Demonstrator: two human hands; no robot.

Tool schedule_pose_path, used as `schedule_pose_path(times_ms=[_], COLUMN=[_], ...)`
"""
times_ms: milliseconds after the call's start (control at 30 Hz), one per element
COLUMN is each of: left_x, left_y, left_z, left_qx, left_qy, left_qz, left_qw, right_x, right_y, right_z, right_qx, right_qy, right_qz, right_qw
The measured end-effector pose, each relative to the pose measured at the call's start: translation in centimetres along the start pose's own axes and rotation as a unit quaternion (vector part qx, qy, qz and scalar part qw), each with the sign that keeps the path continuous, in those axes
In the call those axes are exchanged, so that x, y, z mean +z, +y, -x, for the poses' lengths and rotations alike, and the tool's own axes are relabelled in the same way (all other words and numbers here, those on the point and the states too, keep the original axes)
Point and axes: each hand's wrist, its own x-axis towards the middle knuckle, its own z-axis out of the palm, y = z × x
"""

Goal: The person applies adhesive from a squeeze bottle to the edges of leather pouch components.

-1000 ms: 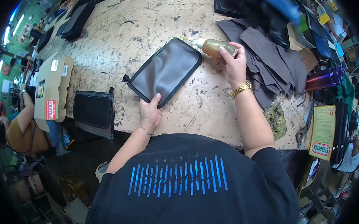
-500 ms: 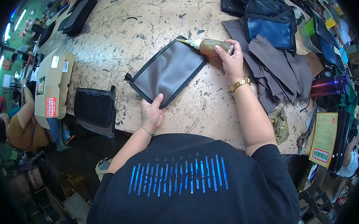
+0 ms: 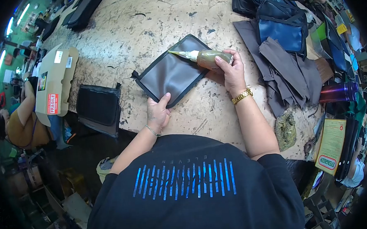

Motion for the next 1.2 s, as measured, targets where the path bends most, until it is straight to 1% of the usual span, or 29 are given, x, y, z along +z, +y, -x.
schedule_pose_path(times_ms=[267,400,600,833,967,1000,1033,1133,1200], left_x=[-0.3,-0.5,-0.6,-0.8,-0.9,-0.8,-0.8,-0.9,-0.6], left_y=[-0.3,-0.5,-0.5,-1.1,-1.3,-1.4,-1.4,-1.6,-1.2], left_z=[-0.2,-0.3,-0.3,-0.5,-0.7,-0.8,-0.8,-0.9,-0.6], left_qx=[0.014,0.006,0.007,0.023,0.022,0.041,0.06,0.067,0.067], left_qy=[-0.004,-0.007,-0.013,-0.012,-0.011,0.003,0.016,0.011,0.008], left_qz=[-0.007,-0.015,-0.014,-0.017,-0.031,-0.079,-0.126,-0.119,-0.115], left_qw=[1.0,1.0,1.0,1.0,0.999,0.996,0.99,0.991,0.991], right_x=[1.7,2.1,3.4,4.3,5.6,5.9,6.2,6.5,6.6], right_y=[-0.5,-0.4,-1.1,-1.6,-2.6,-2.8,-3.0,-3.2,-3.1], right_z=[1.7,2.2,3.4,4.7,5.9,6.2,6.5,7.3,7.7], right_qx=[0.011,0.026,0.054,0.063,0.021,0.001,0.002,-0.023,-0.093], right_qy=[-0.01,-0.027,-0.047,-0.066,-0.091,-0.097,-0.099,-0.12,-0.116], right_qz=[-0.026,-0.041,-0.033,-0.017,-0.002,0.006,0.008,0.038,0.118], right_qw=[1.0,0.998,0.997,0.996,0.996,0.995,0.995,0.992,0.982])
